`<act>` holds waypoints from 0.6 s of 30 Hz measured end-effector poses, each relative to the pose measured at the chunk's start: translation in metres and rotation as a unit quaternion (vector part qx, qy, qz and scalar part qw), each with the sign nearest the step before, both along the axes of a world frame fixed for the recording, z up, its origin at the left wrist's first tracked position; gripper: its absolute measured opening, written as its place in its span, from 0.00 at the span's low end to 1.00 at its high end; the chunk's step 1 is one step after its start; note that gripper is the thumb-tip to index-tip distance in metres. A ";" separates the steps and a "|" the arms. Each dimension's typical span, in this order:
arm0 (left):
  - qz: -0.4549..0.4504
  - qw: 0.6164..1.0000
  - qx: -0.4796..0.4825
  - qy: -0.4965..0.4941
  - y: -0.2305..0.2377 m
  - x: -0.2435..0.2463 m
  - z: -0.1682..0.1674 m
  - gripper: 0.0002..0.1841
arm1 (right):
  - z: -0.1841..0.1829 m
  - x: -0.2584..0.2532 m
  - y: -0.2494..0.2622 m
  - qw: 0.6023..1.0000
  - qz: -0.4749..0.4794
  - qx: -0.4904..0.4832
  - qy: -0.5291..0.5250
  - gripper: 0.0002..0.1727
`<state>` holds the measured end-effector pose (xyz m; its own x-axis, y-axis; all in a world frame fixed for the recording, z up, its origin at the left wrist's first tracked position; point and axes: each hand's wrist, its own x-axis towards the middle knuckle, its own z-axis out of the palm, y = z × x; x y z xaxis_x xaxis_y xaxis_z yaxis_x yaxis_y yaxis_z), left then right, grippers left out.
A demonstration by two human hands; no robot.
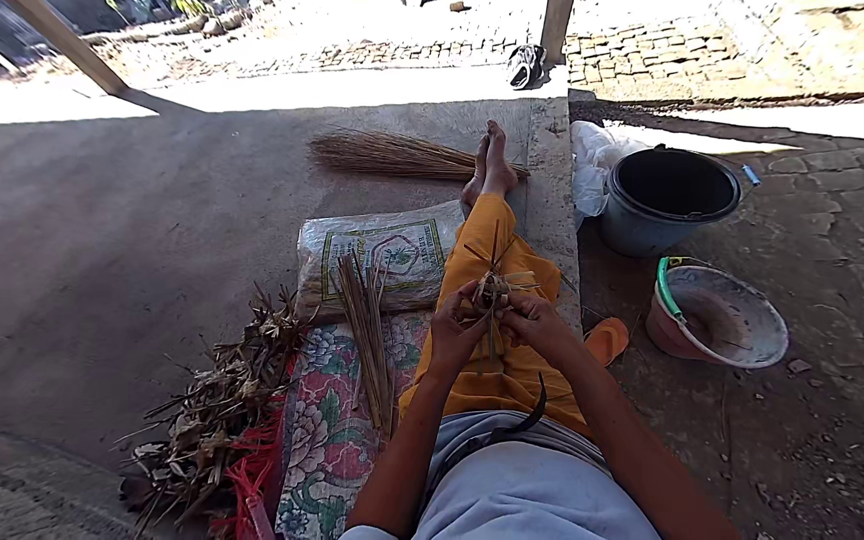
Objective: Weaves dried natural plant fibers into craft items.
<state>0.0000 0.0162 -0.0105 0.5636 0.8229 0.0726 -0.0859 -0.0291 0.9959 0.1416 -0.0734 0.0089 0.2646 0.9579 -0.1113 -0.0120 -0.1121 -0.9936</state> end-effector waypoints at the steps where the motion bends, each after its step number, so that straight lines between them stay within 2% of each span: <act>1: -0.002 0.999 0.034 0.009 0.002 -0.001 -0.002 0.31 | 0.001 0.001 0.000 1.000 0.013 -0.005 0.019 0.07; 4: -0.010 0.994 0.111 0.020 0.006 -0.003 -0.012 0.31 | 0.005 0.004 -0.002 0.998 0.052 -0.021 0.005 0.07; 9: -0.174 0.984 0.038 0.023 0.016 -0.016 -0.010 0.47 | 0.002 0.011 -0.007 0.983 0.126 -0.011 -0.131 0.09; 11: -0.197 0.980 0.034 -0.015 0.018 -0.020 -0.011 0.45 | 0.001 0.010 -0.007 0.979 0.135 0.012 -0.152 0.09; 13: -0.177 0.982 0.007 -0.061 0.017 -0.022 -0.009 0.39 | 0.001 0.007 -0.008 0.982 0.126 0.048 -0.135 0.11; 16: -0.109 0.980 -0.076 -0.151 0.019 -0.023 -0.009 0.35 | 0.009 0.000 -0.011 0.988 0.107 0.065 -0.091 0.19; 18: -0.066 0.970 -0.110 -0.206 0.023 -0.024 -0.010 0.36 | 0.009 0.002 -0.012 0.986 0.117 0.072 -0.094 0.16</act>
<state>-0.0241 0.0392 -0.0206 0.6253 0.7669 0.1441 -0.4662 0.2191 0.8571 0.1437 -0.0858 0.0181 0.0371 0.9975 0.0598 0.1844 0.0519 -0.9815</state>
